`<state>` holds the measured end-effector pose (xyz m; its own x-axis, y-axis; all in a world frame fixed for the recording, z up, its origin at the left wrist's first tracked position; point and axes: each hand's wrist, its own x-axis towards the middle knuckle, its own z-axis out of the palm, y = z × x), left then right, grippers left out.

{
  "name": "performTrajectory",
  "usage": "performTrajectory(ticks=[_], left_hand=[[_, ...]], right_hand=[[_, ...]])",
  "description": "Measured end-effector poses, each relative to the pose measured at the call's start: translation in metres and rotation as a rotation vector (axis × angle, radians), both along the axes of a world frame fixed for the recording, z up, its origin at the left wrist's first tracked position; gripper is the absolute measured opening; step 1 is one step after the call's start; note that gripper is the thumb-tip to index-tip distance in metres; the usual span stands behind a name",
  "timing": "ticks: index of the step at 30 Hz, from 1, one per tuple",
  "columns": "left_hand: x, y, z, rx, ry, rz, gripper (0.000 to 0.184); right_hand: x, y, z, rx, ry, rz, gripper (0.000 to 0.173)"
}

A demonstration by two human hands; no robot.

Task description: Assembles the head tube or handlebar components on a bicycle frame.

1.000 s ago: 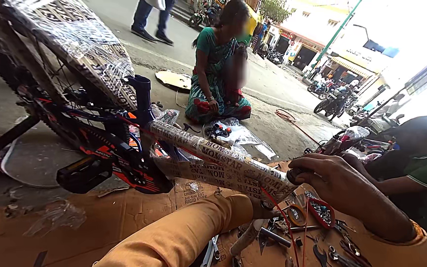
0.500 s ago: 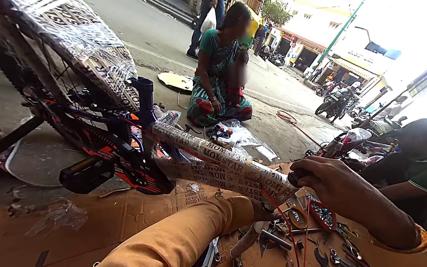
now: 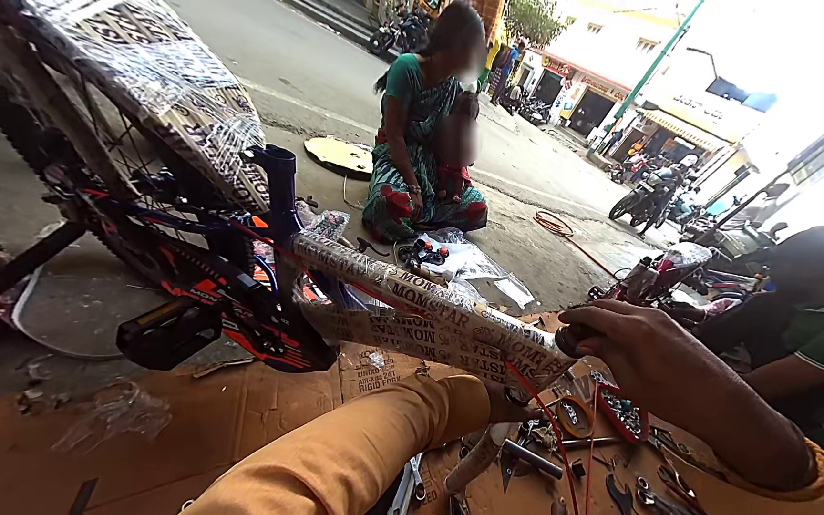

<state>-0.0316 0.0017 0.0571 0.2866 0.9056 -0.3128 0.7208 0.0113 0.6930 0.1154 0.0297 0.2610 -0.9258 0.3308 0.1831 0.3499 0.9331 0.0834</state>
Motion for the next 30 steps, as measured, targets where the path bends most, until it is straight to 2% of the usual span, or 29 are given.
performTrajectory(ticks=[5,8,13,18,21,23,25,28,30], left_hand=[[0.0,0.003,-0.003,-0.033,0.022,0.003,0.077],[0.0,0.004,-0.006,-0.02,0.02,0.001,0.075],[0.001,0.001,-0.001,0.047,-0.003,-0.016,0.066],[-0.001,-0.004,0.003,0.035,-0.018,-0.013,0.065],[0.001,-0.006,0.01,0.008,0.027,-0.019,0.067],[0.001,-0.008,0.017,-0.023,0.042,-0.032,0.068],[-0.001,-0.01,0.017,-0.03,-0.003,-0.012,0.066],[-0.002,-0.009,0.016,-0.013,-0.02,-0.03,0.065],[0.0,-0.006,0.008,0.062,-0.029,-0.038,0.062]], right_hand=[[-0.002,-0.001,0.003,0.001,0.005,-0.014,0.026],[-0.005,-0.001,0.006,0.033,-0.019,-0.065,0.018],[-0.004,-0.002,0.004,0.132,-0.028,-0.186,0.035],[0.002,-0.005,0.011,-0.083,-0.07,-0.092,0.035],[0.0,0.0,0.004,0.074,-0.049,-0.116,0.019],[-0.002,0.0,0.0,0.168,-0.055,-0.173,0.033],[0.001,0.001,0.002,0.121,-0.045,-0.174,0.037],[0.007,0.001,0.01,-0.087,-0.065,-0.075,0.042],[0.007,0.002,0.008,-0.028,-0.002,-0.029,0.035]])
